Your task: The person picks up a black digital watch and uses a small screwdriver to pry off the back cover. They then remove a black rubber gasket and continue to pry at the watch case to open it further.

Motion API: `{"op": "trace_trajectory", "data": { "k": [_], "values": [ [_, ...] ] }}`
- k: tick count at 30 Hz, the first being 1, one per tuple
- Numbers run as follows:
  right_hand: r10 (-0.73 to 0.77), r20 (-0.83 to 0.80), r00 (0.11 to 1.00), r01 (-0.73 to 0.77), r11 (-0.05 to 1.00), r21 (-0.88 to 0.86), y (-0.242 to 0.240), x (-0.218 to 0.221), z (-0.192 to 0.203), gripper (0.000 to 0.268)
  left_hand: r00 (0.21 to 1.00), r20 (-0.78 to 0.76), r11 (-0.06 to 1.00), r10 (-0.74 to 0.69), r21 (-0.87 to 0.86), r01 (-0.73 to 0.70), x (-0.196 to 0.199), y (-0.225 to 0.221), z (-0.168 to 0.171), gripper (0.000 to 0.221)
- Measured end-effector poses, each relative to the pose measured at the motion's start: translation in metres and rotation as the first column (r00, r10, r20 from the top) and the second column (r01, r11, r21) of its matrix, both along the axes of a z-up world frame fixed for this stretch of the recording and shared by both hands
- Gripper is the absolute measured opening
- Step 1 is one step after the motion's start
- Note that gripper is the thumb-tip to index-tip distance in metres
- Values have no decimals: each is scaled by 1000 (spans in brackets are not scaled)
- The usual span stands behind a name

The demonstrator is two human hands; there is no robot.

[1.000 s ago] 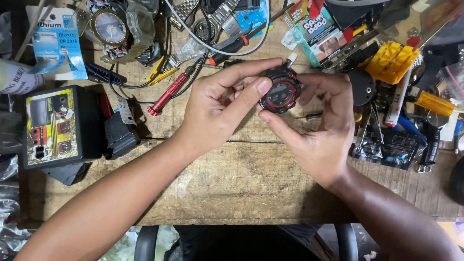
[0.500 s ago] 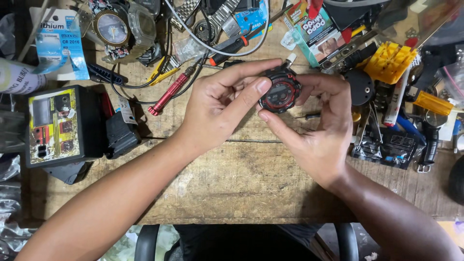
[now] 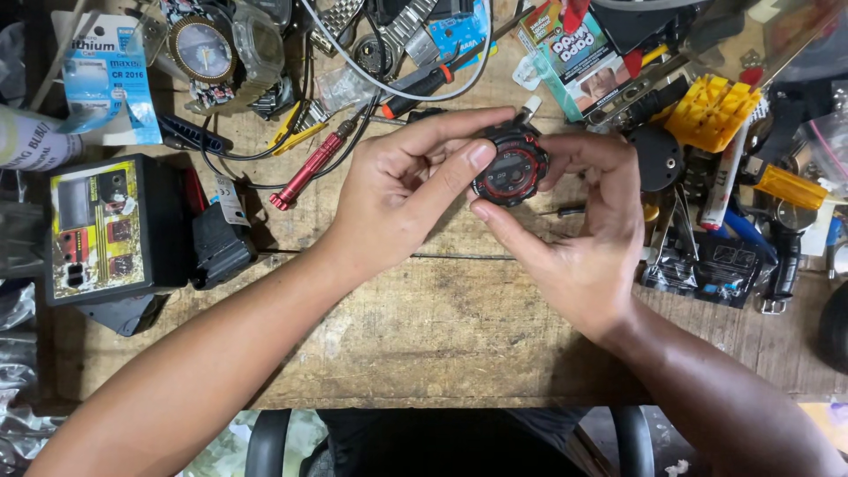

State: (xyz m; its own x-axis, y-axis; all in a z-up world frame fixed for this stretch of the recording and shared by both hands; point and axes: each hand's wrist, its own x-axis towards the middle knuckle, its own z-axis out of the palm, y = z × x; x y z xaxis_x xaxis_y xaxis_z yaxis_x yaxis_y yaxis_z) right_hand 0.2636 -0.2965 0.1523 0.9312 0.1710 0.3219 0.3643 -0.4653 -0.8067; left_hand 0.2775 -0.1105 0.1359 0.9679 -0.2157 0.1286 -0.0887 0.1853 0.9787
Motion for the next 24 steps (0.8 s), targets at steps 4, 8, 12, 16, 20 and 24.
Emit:
{"op": "trace_trajectory", "data": {
  "k": [4, 8, 12, 16, 20, 24],
  "values": [
    [15, 18, 1000, -14, 999, -40, -1, 1, 0, 61, 1000, -10, 1000, -8, 1, 8, 0, 1, 1, 30],
    [17, 1, 1000, -17, 1000, -17, -1, 2, 0, 62, 1000, -22, 1000, -6, 16, 7, 0, 1, 0, 31],
    [4, -10, 1000, -5, 1000, -24, -1, 1, 0, 62, 1000, -14, 999, -6, 32, 6, 0, 0, 0, 31],
    [30, 15, 999, -30, 999, -36, -3, 3, -3, 62, 1000, -19, 1000, -9, 20, 9, 0, 0, 0, 31],
    [47, -30, 998, -48, 998, -29, -3, 4, 1, 63, 999, -33, 998, 4, 68, -2, 0, 1, 0, 30],
    [2, -81, 997, 0, 1000, 16, 0, 1, 0, 63, 999, -42, 998, -6, 69, 9, 0, 1, 2, 30]
  ]
}}
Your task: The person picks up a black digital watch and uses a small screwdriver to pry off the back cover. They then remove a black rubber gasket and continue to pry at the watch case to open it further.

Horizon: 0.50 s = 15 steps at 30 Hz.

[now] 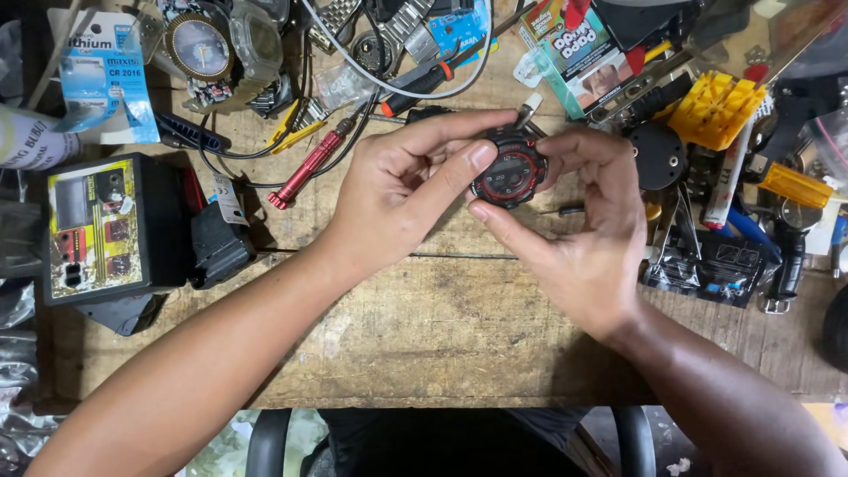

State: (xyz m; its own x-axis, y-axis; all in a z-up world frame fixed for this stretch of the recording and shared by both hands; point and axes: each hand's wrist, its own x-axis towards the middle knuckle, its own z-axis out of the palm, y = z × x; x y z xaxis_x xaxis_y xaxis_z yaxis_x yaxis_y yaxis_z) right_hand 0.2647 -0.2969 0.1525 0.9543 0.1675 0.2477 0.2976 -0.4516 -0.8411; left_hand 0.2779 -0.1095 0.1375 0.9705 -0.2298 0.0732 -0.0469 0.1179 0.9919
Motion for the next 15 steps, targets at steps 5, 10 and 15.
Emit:
{"op": "trace_trajectory", "data": {
  "k": [5, 10, 15],
  "values": [
    [0, 28, 1000, 1, 1000, -21, 0, -1, -1, 62, 1000, 25, 1000, 5, 6, -5, 0, 0, 0, 29],
    [-40, 18, 999, 41, 997, -61, 2, -3, 1, 63, 1000, 17, 1000, 2, -21, -2, 0, 0, -1, 30],
    [-12, 51, 999, 14, 999, -47, 1, -1, 2, 63, 1000, 28, 999, 7, -49, -6, 0, 0, 0, 29]
  ]
}}
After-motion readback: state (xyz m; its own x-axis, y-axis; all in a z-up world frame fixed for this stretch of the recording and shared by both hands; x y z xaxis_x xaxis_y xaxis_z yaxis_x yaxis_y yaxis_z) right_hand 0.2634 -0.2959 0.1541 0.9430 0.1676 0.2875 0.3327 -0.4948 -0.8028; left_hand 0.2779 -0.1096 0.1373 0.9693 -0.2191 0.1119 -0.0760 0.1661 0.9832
